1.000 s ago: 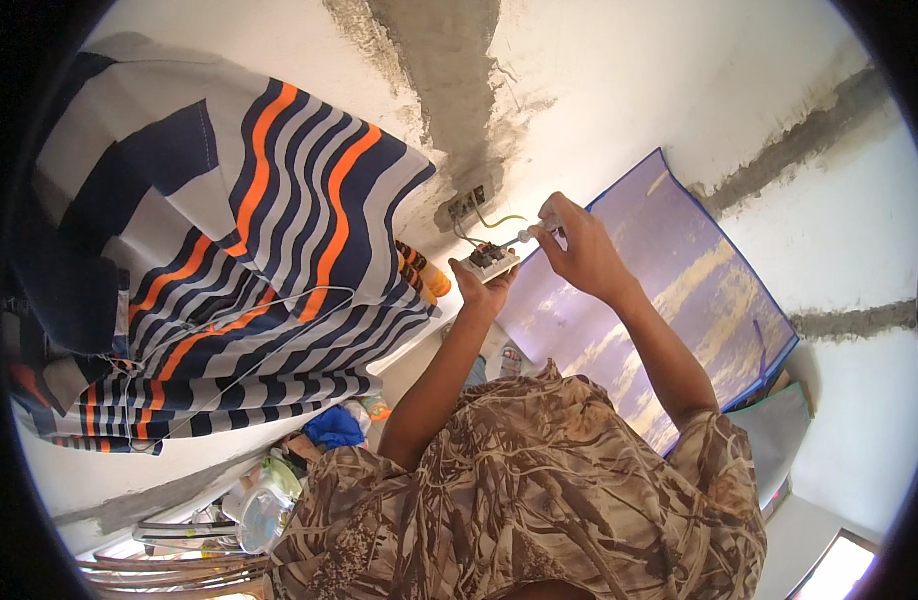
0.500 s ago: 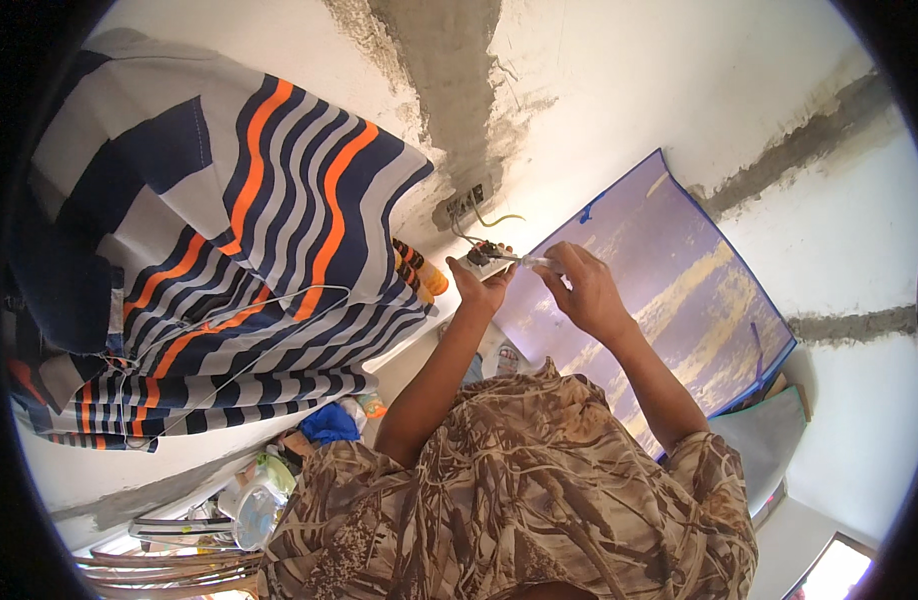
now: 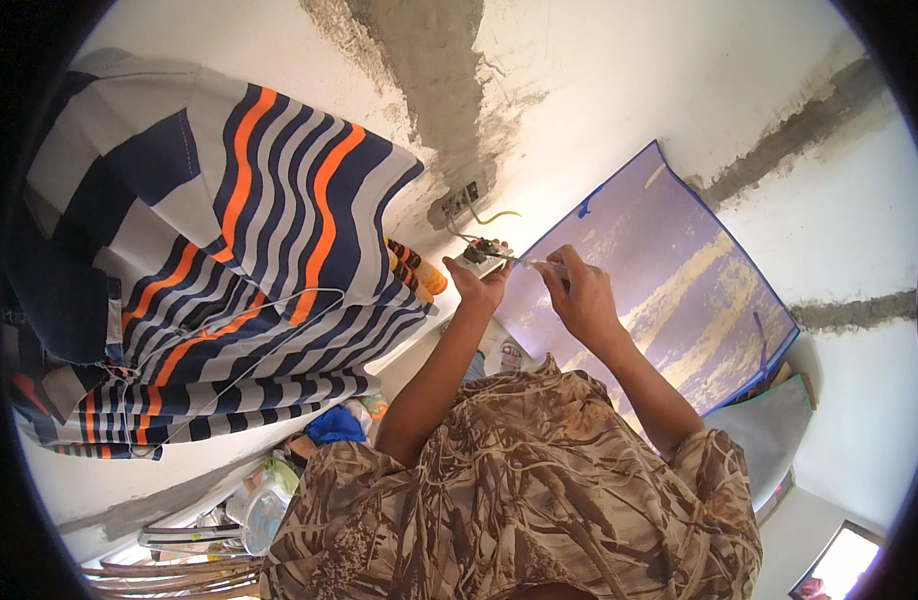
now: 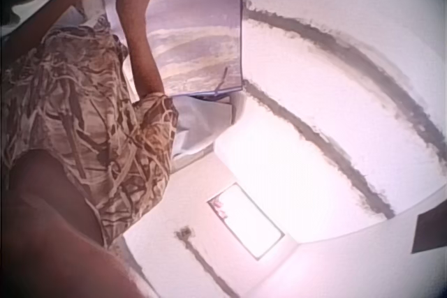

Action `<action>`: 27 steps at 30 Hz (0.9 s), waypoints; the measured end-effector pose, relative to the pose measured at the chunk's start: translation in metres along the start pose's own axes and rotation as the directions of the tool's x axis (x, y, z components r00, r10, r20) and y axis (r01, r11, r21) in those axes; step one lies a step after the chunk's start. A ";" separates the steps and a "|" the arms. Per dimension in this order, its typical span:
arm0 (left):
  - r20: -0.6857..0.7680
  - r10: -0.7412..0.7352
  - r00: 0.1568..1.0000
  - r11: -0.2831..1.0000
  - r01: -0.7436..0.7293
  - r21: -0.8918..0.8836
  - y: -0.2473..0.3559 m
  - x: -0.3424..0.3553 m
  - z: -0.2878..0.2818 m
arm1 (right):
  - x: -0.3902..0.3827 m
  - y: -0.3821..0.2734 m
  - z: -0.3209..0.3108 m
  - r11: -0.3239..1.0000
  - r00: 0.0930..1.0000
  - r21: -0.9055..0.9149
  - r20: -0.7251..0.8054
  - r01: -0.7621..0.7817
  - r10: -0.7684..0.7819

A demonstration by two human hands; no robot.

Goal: The person connects wires to an electrical outlet box and secures the outlet faceplate using a screwdriver and pliers.

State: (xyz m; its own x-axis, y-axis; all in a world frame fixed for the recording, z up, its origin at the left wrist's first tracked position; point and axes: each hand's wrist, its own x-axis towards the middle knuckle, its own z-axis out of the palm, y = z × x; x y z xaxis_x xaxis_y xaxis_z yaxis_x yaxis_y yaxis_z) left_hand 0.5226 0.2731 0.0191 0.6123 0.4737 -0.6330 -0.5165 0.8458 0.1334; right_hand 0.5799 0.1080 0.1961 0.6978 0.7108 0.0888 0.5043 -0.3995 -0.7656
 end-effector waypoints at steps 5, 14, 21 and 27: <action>0.015 0.008 1.000 1.000 -0.008 0.019 0.000 0.002 -0.002 | -0.006 0.010 0.007 0.981 0.980 0.007 -0.047 0.196 -0.195; 0.004 0.015 1.000 0.999 -0.015 0.030 0.003 0.006 -0.006 | -0.001 -0.001 -0.009 0.995 0.993 -0.070 0.094 0.076 -0.069; 0.078 -0.027 0.997 0.999 0.029 -0.026 0.000 0.010 -0.009 | 0.011 0.012 -0.011 0.931 0.931 -0.064 0.100 0.359 -0.352; 0.103 0.037 0.994 0.999 -0.038 0.005 -0.003 0.018 -0.014 | 0.001 -0.004 -0.011 0.997 0.980 -0.026 0.184 -0.069 0.073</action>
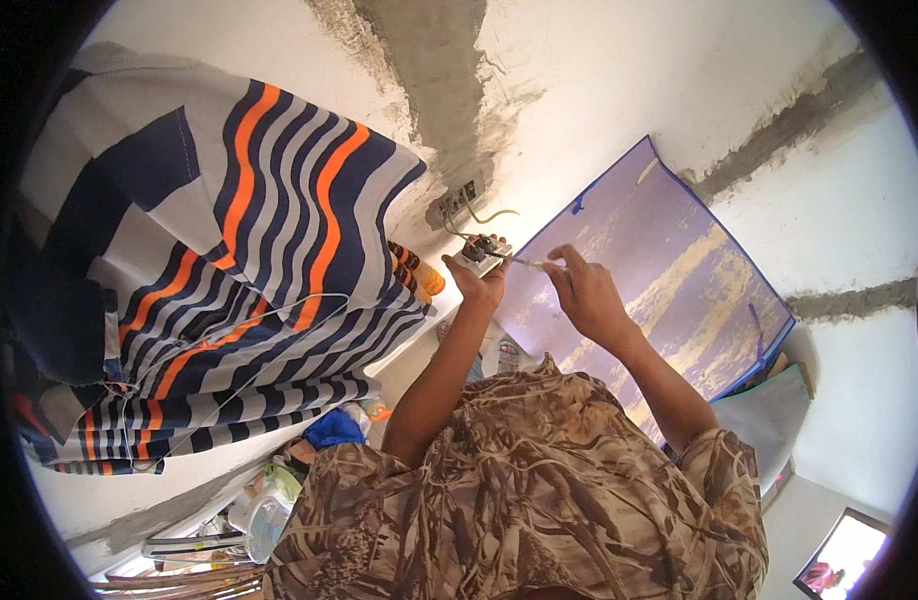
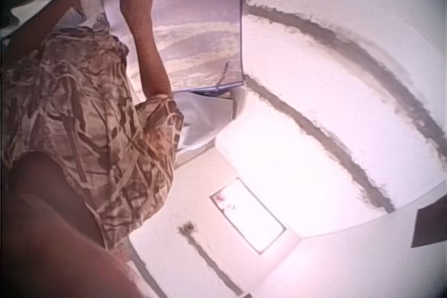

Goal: The person connects wires to an electrical outlet box and secures the outlet faceplate using a screwdriver and pliers.

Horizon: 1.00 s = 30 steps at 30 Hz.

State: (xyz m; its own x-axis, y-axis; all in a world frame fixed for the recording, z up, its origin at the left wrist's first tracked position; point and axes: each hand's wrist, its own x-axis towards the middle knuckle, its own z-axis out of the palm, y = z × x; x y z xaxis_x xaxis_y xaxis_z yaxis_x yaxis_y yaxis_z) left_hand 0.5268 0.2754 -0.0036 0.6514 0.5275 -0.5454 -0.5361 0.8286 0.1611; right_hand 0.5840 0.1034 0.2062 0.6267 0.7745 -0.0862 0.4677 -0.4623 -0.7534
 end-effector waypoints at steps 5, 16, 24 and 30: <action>0.139 0.029 0.990 1.000 -0.029 0.003 -0.006 0.007 -0.010 | -0.006 0.019 0.011 0.931 0.934 -0.128 -0.061 0.342 -0.352; 0.182 -0.007 0.983 1.000 0.009 -0.013 -0.009 0.007 -0.013 | -0.001 0.014 0.002 0.872 0.896 -0.228 0.009 0.434 -0.444; 0.056 -0.020 0.998 0.999 0.022 -0.027 -0.007 0.002 -0.007 | 0.003 0.006 -0.002 0.932 0.957 -0.222 0.024 0.286 -0.288; 0.084 -0.019 0.996 1.000 0.021 -0.020 -0.005 0.000 -0.011 | 0.000 0.006 0.004 0.916 0.927 -0.205 -0.084 0.344 -0.367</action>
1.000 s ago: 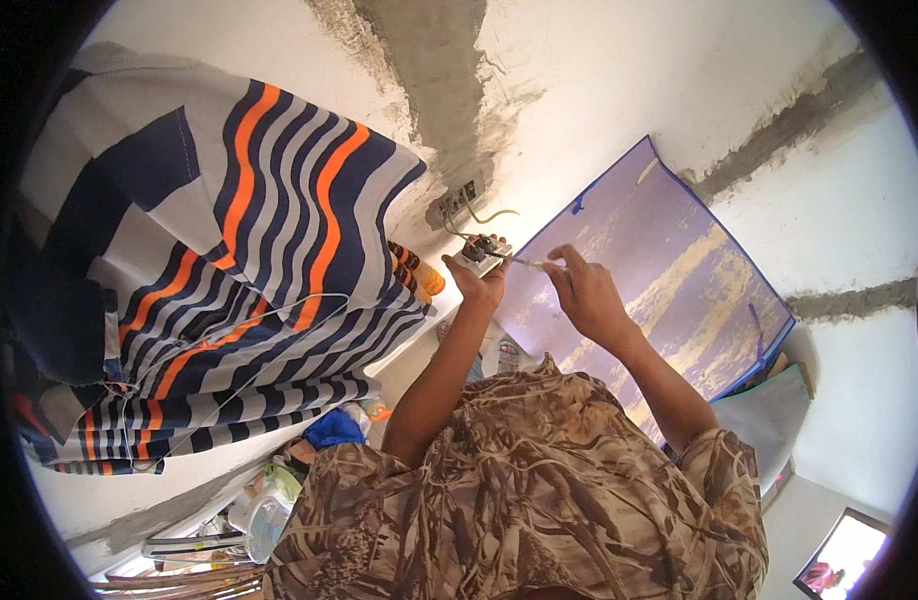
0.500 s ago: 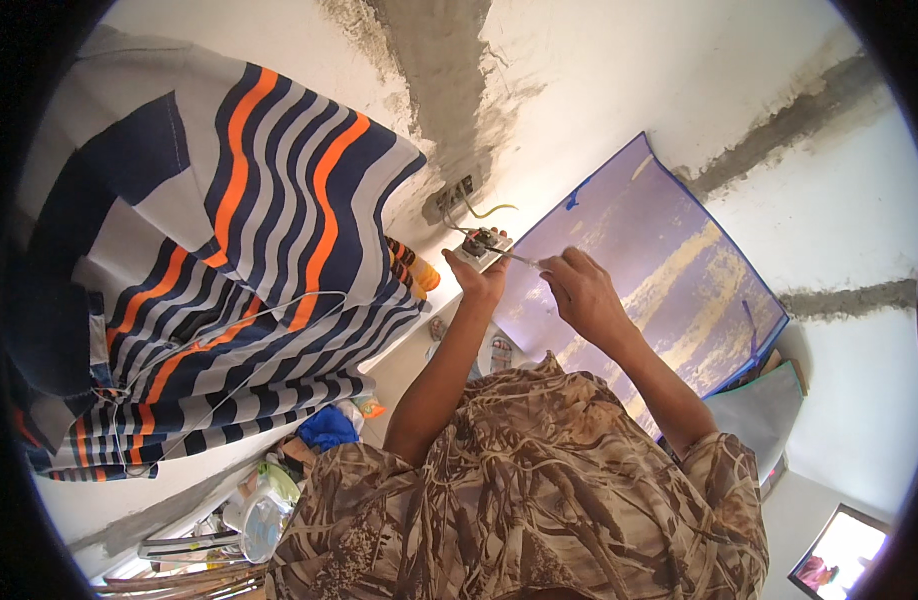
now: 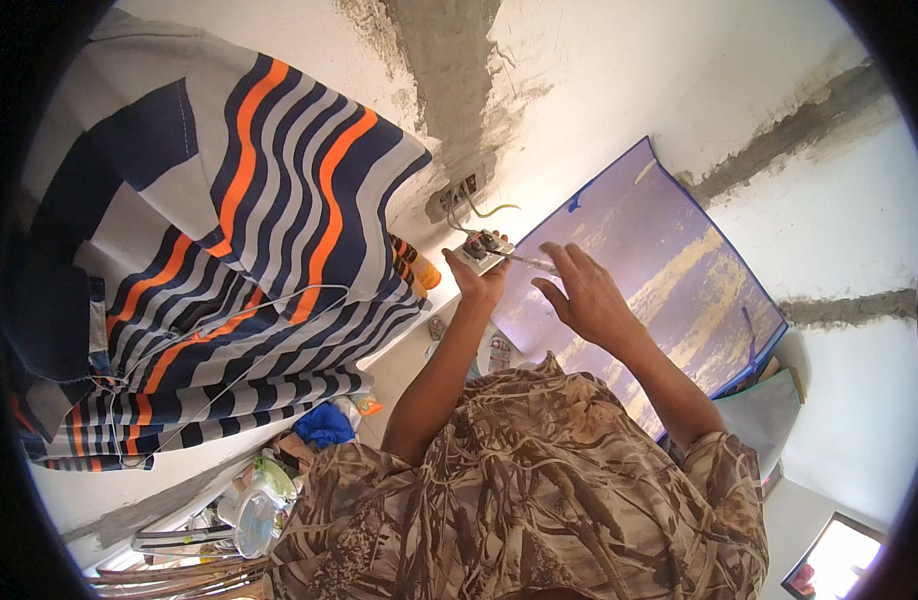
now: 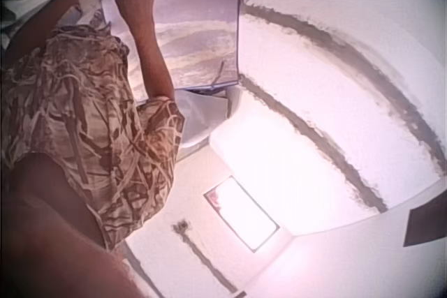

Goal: The person connects wires to an electrical outlet box and secures the outlet faceplate using a screwdriver and pliers.

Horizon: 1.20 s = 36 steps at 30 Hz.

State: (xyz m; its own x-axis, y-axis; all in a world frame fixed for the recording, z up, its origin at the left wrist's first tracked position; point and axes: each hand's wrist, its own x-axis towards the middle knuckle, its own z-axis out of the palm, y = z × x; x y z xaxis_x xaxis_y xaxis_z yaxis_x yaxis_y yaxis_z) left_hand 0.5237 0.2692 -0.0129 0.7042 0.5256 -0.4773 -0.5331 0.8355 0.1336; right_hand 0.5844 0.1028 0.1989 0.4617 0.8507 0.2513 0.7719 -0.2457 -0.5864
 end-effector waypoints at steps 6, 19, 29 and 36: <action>0.005 -0.006 1.000 0.998 0.005 0.057 0.005 0.002 -0.002 | -0.011 0.003 -0.004 0.993 1.000 0.115 -0.003 -0.020 0.020; 0.019 0.120 0.993 0.952 -0.120 0.282 0.040 0.004 -0.033 | 0.019 0.014 -0.016 0.964 0.993 0.241 0.063 -0.110 0.097; 0.008 0.255 0.967 0.867 -0.232 0.441 0.041 -0.016 -0.016 | 0.111 0.000 0.099 0.823 0.934 -0.492 0.335 0.284 -0.123; 0.117 0.345 0.931 0.755 -0.350 0.554 0.044 -0.003 -0.039 | 0.136 -0.024 0.093 0.752 0.889 -0.504 0.389 0.425 -0.241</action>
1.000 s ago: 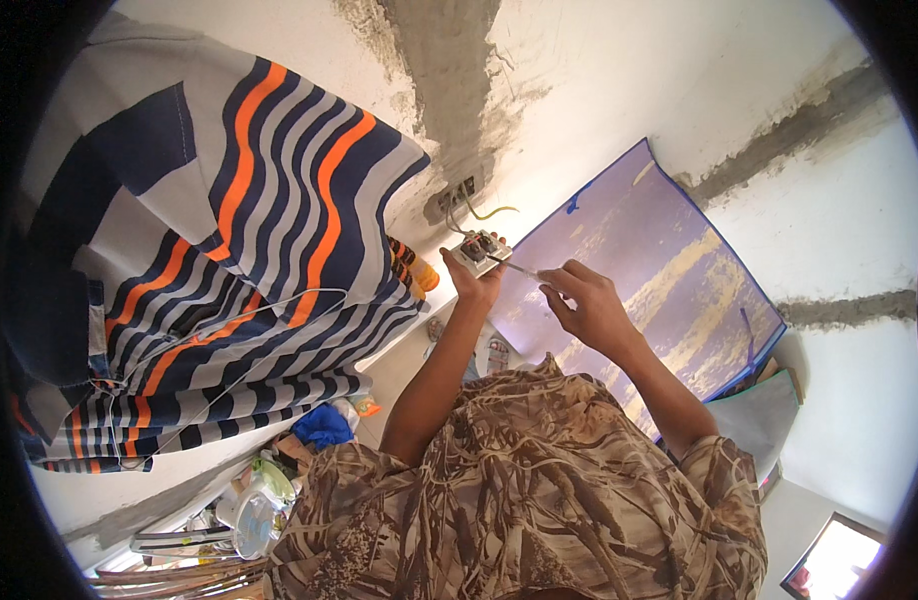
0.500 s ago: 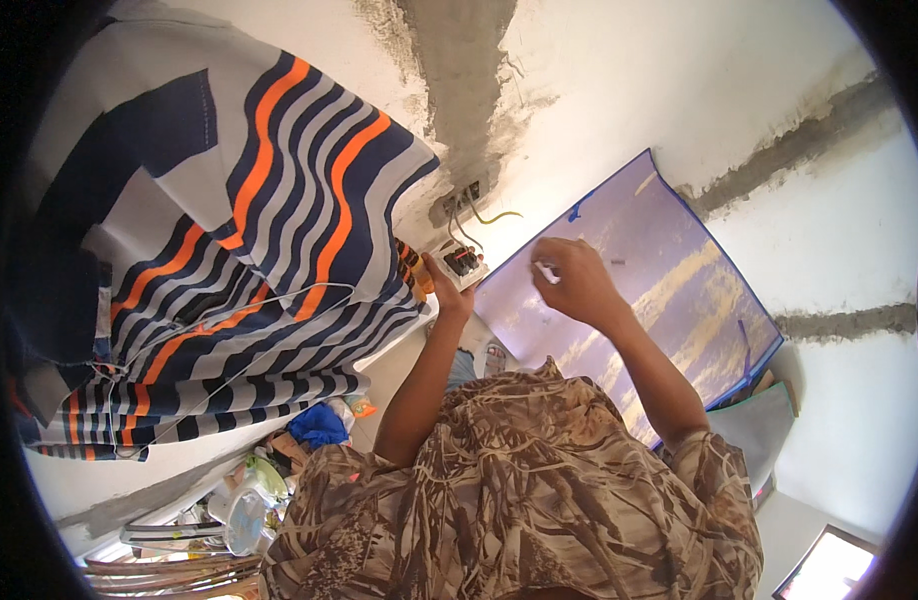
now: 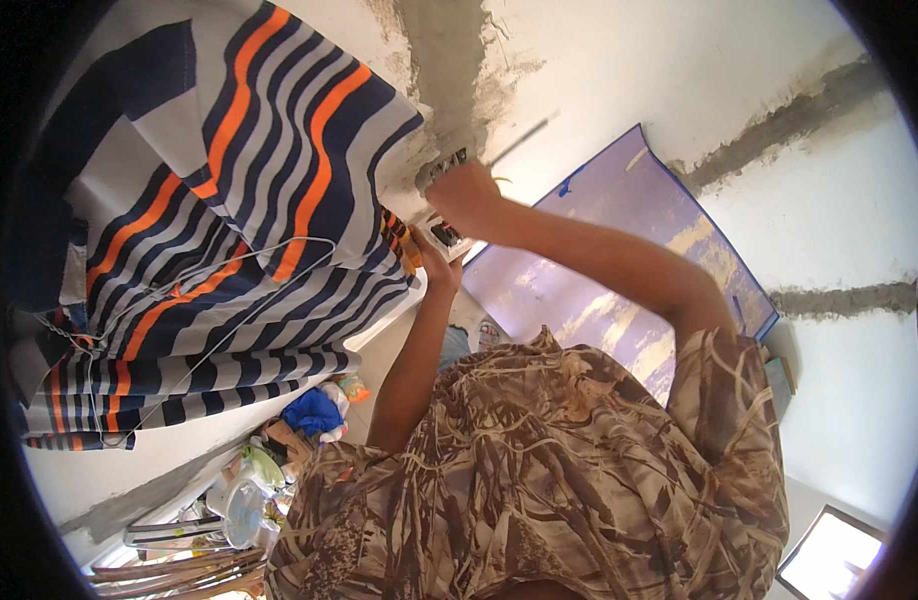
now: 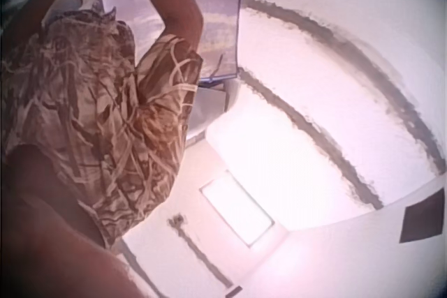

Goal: The person connects wires to an electrical outlet box and secures the outlet faceplate using a screwdriver and pliers.

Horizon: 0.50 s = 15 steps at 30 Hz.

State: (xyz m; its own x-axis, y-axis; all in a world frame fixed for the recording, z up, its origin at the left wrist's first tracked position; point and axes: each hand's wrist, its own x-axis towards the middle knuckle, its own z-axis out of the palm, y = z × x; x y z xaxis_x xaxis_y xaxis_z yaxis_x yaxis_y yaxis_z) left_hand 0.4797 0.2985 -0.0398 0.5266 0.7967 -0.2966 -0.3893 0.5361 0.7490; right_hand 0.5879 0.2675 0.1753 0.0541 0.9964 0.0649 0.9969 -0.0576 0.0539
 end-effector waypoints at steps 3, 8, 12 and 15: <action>0.029 -0.237 0.971 0.950 0.238 -0.201 0.003 0.004 0.000 | 0.003 0.032 -0.046 0.995 0.998 -0.092 0.068 0.023 -0.017; 0.190 -0.363 0.912 0.887 0.400 -0.229 0.015 -0.005 0.008 | -0.029 0.081 -0.070 0.995 0.997 0.094 0.067 -0.042 0.036; 0.251 -0.487 0.837 0.789 0.544 -0.285 0.022 -0.006 0.009 | -0.100 0.083 -0.095 0.905 0.872 0.424 -0.424 -0.045 0.243; 0.382 -0.470 0.796 0.729 0.594 -0.339 0.021 -0.009 0.003 | -0.154 0.074 -0.118 0.855 0.699 0.403 -0.506 -0.328 0.506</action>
State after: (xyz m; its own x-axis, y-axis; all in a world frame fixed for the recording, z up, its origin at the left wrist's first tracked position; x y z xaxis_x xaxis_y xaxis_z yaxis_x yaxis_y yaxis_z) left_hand 0.4684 0.3016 -0.0196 0.8908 0.2751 -0.3616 -0.2275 0.9590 0.1692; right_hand 0.6470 0.1021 0.2871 0.5134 0.6357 0.5765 0.8574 -0.3510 -0.3765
